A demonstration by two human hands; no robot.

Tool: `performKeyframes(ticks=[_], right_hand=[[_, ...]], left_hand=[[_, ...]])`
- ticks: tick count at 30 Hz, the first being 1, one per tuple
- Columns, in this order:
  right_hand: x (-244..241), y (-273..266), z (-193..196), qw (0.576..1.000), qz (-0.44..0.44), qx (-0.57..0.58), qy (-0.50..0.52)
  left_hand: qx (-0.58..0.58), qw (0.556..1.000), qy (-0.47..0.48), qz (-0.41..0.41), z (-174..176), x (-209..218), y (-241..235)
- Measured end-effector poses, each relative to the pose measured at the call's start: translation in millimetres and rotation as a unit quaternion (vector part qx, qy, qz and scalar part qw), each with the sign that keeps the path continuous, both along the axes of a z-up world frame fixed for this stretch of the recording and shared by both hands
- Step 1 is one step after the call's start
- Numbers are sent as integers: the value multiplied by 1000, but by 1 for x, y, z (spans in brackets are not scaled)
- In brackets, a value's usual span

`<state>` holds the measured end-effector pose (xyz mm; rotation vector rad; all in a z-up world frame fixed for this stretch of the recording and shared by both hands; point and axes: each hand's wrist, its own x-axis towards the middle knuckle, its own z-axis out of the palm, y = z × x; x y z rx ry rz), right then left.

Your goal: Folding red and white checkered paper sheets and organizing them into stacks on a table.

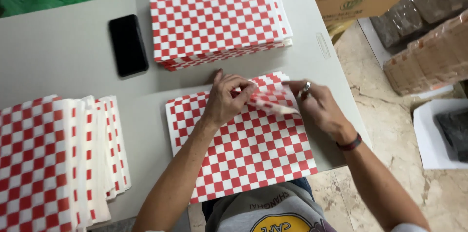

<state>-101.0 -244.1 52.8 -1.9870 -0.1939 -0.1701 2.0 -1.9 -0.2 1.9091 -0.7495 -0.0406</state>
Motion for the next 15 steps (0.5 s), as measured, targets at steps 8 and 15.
performKeyframes(ticks=[8,15], right_hand=[[-19,26,-11,987,-94,-89,100],[-21,32,-27,987,-138,-68,47]], left_hand=[[117,986,-104,61,59,-16,28],[82,950,-147,263,88,-24,146]])
